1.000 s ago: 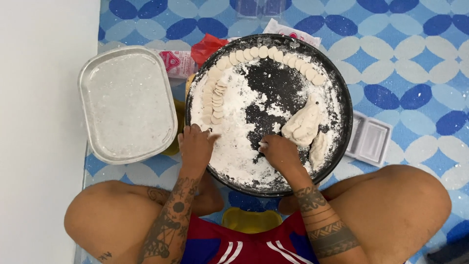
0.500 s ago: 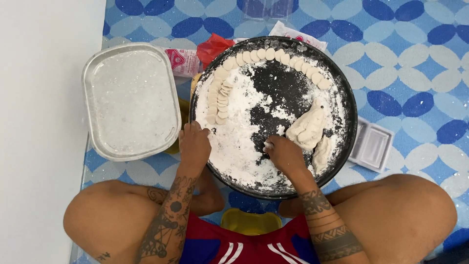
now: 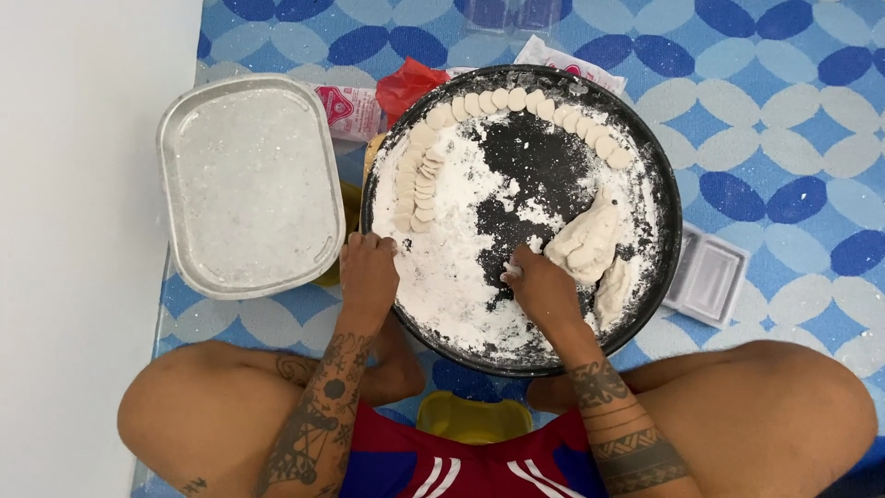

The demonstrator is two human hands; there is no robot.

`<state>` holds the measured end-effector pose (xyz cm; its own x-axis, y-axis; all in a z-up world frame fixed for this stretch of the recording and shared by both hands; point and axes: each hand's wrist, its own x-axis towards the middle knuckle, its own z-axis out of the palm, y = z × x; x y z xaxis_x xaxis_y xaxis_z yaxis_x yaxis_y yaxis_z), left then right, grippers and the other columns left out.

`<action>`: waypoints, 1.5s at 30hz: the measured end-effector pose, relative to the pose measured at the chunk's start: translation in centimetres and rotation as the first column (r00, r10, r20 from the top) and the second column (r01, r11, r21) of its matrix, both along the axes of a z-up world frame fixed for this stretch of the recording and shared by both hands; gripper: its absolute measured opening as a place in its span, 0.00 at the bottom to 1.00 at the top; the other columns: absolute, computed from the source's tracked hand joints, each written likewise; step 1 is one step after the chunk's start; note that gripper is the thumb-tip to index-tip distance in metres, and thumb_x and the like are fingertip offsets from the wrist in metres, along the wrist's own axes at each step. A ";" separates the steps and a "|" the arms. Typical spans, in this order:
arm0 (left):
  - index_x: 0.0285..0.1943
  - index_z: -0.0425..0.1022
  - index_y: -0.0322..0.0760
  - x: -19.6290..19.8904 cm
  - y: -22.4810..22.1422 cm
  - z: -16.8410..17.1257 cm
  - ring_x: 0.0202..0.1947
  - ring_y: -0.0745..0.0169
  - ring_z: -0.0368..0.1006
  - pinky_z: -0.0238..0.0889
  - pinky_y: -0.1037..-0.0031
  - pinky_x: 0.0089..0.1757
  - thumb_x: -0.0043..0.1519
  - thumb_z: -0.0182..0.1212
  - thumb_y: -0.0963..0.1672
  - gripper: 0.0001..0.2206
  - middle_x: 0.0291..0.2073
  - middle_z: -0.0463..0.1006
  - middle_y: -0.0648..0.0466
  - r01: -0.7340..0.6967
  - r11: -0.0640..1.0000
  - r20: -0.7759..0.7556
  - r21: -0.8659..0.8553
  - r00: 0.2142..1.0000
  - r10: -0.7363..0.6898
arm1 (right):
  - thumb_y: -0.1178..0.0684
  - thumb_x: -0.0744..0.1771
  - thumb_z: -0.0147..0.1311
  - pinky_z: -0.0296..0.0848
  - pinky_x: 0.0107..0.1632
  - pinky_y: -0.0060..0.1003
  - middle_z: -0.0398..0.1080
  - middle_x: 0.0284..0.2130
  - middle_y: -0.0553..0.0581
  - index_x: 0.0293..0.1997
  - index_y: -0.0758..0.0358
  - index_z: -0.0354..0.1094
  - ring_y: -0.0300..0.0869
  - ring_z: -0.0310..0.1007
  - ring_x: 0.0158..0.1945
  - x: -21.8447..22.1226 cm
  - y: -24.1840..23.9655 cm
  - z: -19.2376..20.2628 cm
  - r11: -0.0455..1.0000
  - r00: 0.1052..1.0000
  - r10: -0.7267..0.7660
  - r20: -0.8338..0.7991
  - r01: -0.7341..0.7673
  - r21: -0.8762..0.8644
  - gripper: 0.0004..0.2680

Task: The person is pinching small pieces of dough from a larger mass, rolling them into small balls, and placing them on a tray.

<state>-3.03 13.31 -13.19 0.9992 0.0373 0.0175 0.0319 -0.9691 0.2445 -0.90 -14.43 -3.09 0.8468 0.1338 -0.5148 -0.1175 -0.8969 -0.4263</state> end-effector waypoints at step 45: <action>0.43 0.83 0.34 1.6 -11.8 13.0 0.37 0.64 0.75 0.68 0.72 0.41 0.57 0.74 0.44 0.11 0.34 0.83 0.47 -0.077 0.273 -0.068 -0.959 0.997 0.045 | 0.60 0.69 0.53 0.75 0.43 0.31 0.77 0.32 0.60 0.48 0.68 0.70 0.38 0.74 0.33 -0.8 -1.3 -3.2 0.129 0.798 -0.540 -0.267 0.392 0.911 0.05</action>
